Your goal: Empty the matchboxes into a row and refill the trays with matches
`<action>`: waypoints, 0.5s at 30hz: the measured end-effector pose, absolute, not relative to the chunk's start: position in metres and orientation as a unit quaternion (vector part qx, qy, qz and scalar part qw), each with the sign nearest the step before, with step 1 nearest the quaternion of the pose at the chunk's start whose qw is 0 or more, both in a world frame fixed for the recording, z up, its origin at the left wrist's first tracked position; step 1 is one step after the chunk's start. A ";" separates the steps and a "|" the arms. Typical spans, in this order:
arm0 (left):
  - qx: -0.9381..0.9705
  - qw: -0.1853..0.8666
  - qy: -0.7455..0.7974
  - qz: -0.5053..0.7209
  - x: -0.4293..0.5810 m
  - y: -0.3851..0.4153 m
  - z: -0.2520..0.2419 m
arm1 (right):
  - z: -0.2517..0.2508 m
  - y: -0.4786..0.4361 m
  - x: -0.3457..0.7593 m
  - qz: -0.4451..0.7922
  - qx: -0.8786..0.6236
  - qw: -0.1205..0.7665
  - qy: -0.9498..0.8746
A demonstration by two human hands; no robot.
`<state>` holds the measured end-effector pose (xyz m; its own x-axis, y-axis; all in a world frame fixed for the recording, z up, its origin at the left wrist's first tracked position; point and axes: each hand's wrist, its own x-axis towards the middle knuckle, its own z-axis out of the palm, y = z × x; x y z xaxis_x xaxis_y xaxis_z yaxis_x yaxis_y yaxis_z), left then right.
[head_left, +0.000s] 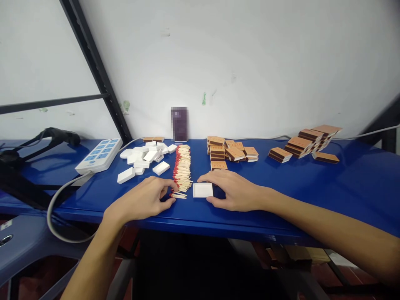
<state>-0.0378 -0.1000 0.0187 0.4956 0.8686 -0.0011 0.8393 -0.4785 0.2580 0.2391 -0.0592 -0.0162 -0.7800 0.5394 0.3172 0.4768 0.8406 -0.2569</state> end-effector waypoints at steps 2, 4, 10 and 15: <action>0.855 0.113 0.501 0.067 -0.038 -0.100 0.019 | -0.016 -0.059 0.239 0.082 -0.271 0.192 -0.940; 0.853 0.114 0.504 0.069 -0.039 -0.100 0.019 | -0.016 -0.059 0.239 0.082 -0.271 0.191 -0.940; 0.845 0.110 0.519 0.063 -0.047 -0.101 0.019 | -0.014 -0.060 0.239 0.086 -0.277 0.189 -0.938; 0.836 0.104 0.536 0.059 -0.053 -0.103 0.020 | -0.013 -0.061 0.239 0.088 -0.277 0.186 -0.939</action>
<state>-0.0533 -0.1030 0.0200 0.4185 0.9081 -0.0125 0.8837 -0.4040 0.2365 0.2389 -0.0609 -0.0128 -0.7773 0.5533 0.2995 0.4878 0.8306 -0.2685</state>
